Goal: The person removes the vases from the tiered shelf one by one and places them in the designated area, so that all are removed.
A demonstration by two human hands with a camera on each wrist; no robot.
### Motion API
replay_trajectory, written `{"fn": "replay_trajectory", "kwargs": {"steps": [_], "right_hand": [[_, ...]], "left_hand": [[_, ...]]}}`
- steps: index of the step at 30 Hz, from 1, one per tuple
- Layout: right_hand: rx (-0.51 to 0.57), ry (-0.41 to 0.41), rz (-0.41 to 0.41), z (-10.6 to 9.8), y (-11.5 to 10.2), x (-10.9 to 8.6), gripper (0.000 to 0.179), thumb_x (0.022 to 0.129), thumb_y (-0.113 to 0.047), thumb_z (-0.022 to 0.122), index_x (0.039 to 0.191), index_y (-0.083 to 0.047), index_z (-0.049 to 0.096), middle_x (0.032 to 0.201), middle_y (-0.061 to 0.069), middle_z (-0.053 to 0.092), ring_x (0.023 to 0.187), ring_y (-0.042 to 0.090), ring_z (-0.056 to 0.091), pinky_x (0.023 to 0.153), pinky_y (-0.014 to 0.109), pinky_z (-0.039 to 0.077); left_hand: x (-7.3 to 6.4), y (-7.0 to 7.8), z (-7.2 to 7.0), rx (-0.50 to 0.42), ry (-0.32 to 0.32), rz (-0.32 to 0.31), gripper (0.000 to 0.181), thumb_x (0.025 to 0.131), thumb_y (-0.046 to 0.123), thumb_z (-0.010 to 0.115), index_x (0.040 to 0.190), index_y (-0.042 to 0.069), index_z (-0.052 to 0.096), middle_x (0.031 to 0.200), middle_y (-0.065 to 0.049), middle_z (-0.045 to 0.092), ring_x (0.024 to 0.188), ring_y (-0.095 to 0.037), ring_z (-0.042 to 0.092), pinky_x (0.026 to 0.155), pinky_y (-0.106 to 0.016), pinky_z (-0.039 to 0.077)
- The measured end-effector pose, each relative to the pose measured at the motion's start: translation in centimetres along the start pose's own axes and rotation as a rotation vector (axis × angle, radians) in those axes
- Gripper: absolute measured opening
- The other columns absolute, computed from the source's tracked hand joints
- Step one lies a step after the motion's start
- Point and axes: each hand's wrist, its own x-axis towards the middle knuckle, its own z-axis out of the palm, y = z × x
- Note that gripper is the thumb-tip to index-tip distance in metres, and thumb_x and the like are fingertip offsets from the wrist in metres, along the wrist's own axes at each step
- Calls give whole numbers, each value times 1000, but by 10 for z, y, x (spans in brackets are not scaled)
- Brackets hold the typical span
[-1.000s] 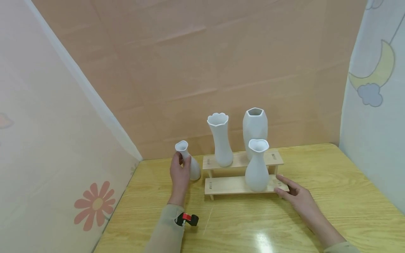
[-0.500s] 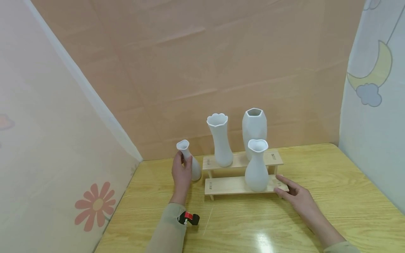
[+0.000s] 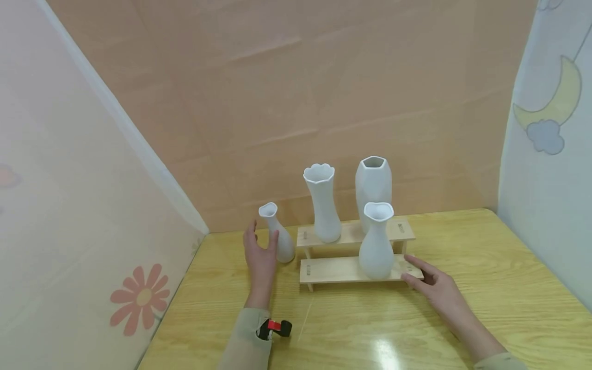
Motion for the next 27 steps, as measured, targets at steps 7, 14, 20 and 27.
{"fn": "replay_trajectory", "kwargs": {"steps": [7, 14, 20, 27], "right_hand": [[19, -15, 9, -2, 0, 0, 77, 109, -49, 70, 173, -19, 39, 179, 18, 26, 159, 51, 30, 114, 52, 49], [26, -7, -8, -1, 0, 1, 76, 109, -49, 69, 173, -19, 40, 178, 18, 29, 152, 45, 42, 96, 19, 50], [26, -12, -8, -2, -1, 1, 77, 109, -49, 70, 172, -18, 41, 178, 19, 29, 153, 46, 41, 100, 26, 52], [34, -23, 0, -2, -3, 0, 78, 109, -48, 70, 173, -16, 39, 179, 19, 25, 159, 54, 28, 117, 59, 43]], "left_hand": [[-10, 28, -12, -48, 44, 21, 74, 103, 31, 82, 165, 11, 46, 162, -14, 44, 146, -40, 43, 120, -63, 40], [-22, 58, -16, -166, 34, 99, 69, 103, 27, 82, 162, 9, 50, 161, -8, 47, 149, -33, 42, 125, -55, 35], [-32, 80, -12, -213, -10, 221, 67, 101, 18, 83, 160, 9, 52, 157, -10, 50, 148, -33, 44, 127, -54, 32], [-47, 102, 1, -213, -51, 250, 66, 101, 17, 84, 159, 14, 54, 157, -9, 52, 148, -33, 47, 123, -63, 38]]}}
